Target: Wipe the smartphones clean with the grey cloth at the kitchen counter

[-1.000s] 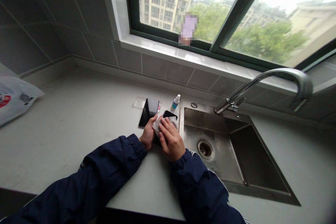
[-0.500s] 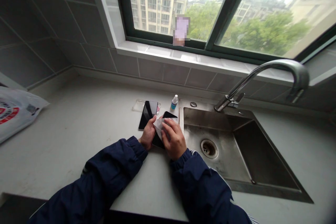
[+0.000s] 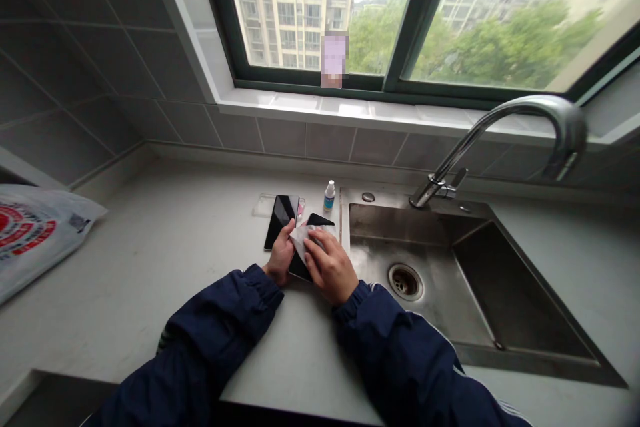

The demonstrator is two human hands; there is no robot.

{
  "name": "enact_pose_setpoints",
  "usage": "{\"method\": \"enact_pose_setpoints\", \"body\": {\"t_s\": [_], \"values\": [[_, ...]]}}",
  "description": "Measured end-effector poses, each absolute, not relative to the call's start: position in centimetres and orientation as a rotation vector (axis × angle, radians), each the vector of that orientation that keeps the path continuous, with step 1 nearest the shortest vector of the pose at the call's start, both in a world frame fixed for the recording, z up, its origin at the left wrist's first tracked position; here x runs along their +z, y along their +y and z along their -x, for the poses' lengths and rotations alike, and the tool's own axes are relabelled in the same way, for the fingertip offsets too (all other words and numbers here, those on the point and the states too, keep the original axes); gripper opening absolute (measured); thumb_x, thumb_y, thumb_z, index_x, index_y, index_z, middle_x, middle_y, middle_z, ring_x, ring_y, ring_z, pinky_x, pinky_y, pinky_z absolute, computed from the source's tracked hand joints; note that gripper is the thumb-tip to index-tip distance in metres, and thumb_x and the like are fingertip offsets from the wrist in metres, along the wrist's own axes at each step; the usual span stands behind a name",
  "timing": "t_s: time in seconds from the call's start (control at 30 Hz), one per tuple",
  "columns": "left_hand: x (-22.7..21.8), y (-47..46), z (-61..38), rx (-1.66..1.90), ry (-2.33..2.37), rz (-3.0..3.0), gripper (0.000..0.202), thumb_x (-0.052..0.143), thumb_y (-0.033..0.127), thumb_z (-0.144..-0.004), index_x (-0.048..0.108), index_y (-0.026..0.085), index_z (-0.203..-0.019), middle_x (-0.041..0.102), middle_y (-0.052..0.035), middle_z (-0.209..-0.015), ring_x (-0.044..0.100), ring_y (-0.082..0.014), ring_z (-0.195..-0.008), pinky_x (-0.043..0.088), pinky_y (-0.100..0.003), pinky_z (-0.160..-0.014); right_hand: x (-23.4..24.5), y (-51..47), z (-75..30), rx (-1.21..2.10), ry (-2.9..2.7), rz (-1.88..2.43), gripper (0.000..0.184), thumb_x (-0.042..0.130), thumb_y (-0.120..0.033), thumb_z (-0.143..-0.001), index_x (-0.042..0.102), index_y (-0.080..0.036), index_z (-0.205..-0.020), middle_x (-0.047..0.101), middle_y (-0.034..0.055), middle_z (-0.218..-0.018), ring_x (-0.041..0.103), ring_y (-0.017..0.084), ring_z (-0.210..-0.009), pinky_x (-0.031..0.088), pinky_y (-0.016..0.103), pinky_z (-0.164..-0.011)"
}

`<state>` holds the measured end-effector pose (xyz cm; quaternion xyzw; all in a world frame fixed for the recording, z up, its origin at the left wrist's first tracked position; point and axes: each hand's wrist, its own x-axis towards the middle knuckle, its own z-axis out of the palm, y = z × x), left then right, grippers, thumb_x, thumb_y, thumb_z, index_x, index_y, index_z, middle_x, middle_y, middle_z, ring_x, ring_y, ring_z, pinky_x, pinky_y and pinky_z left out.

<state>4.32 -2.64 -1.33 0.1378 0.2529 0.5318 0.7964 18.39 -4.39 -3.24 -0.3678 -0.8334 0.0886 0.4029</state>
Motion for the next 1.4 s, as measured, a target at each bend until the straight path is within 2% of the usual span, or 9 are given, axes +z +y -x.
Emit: {"method": "enact_pose_setpoints", "body": {"t_s": [0.3,0.47,0.63,0.83,1.0,1.17,1.3,1.4], "values": [[-0.9,-3.1,-4.7,1.145,0.55,-0.316,0.039,0.056,0.045,-0.092,0.064,0.012,-0.111,0.07,-0.0111,-0.106,0.068,-0.0269,-0.103,0.051,-0.037,-0.097,-3.7,-4.3,-18.5,0.277,-2.028,0.897,0.031,0.05,-0.019,-0.096,0.066,-0.018,-0.124,0.061,0.0144,-0.133,0.051,0.028,-0.131,0.046,0.05,-0.109],[-1.3,-3.1,-5.1,1.224,0.53,-0.345,0.036,0.055,0.044,-0.092,0.065,0.012,-0.104,0.069,-0.0088,-0.094,0.067,-0.0259,-0.103,0.051,-0.035,-0.097,-3.7,-4.2,-18.9,0.298,-2.053,0.82,0.03,0.05,-0.024,-0.098,0.067,-0.018,-0.122,0.063,0.0139,-0.131,0.051,0.028,-0.131,0.044,0.051,-0.11],[-1.4,-3.1,-4.9,1.197,0.568,-0.389,0.038,0.057,0.045,-0.092,0.064,0.012,-0.109,0.069,-0.0108,-0.102,0.066,-0.0267,-0.106,0.051,-0.036,-0.098,-3.8,-4.1,-19.1,0.321,-2.072,0.781,0.031,0.048,-0.026,-0.099,0.068,-0.016,-0.121,0.063,0.0136,-0.131,0.051,0.028,-0.131,0.044,0.05,-0.11],[-1.6,-3.1,-4.7,1.163,0.565,-0.422,0.063,0.053,0.063,-0.089,0.059,0.013,-0.126,0.068,-0.0144,-0.109,0.065,-0.0305,-0.11,0.051,-0.041,-0.099,-3.8,-4.0,-19.1,0.321,-2.044,0.78,0.032,0.045,-0.028,-0.1,0.07,-0.018,-0.117,0.065,0.0128,-0.128,0.053,0.027,-0.129,0.045,0.051,-0.108],[-1.7,-3.4,-5.6,1.218,0.623,-0.379,0.069,0.046,0.066,-0.091,0.058,0.01,-0.128,0.069,-0.016,-0.112,0.065,-0.031,-0.111,0.049,-0.042,-0.102,-4.3,-3.7,-19.2,0.318,-2.037,0.791,0.034,0.045,-0.03,-0.101,0.068,-0.018,-0.123,0.062,0.0136,-0.133,0.05,0.028,-0.132,0.044,0.052,-0.11],[-1.7,-3.8,-6.4,1.247,0.681,-0.368,0.064,0.044,0.063,-0.094,0.058,0.014,-0.133,0.07,-0.013,-0.117,0.063,-0.0281,-0.117,0.045,-0.039,-0.107,-4.7,-3.3,-19.3,0.31,-2.009,0.87,0.04,0.044,-0.031,-0.102,0.061,-0.015,-0.134,0.052,0.0153,-0.147,0.04,0.029,-0.142,0.038,0.054,-0.115],[-1.5,-3.9,-5.9,1.178,0.638,-0.35,0.069,0.043,0.065,-0.093,0.057,0.012,-0.135,0.07,-0.0144,-0.118,0.063,-0.0305,-0.118,0.045,-0.042,-0.107,-4.4,-3.6,-19.4,0.307,-2.037,0.855,0.037,0.044,-0.029,-0.102,0.065,-0.014,-0.127,0.057,0.0152,-0.142,0.044,0.028,-0.14,0.037,0.053,-0.115],[-1.2,-4.0,-5.8,1.215,0.619,-0.361,0.067,0.043,0.062,-0.094,0.056,0.012,-0.136,0.069,-0.0145,-0.117,0.063,-0.0302,-0.117,0.044,-0.042,-0.107,-3.9,-4.1,-19.4,0.264,-2.022,0.847,0.033,0.044,-0.026,-0.101,0.068,-0.017,-0.121,0.059,0.0119,-0.14,0.043,0.028,-0.141,0.03,0.058,-0.118]]}}
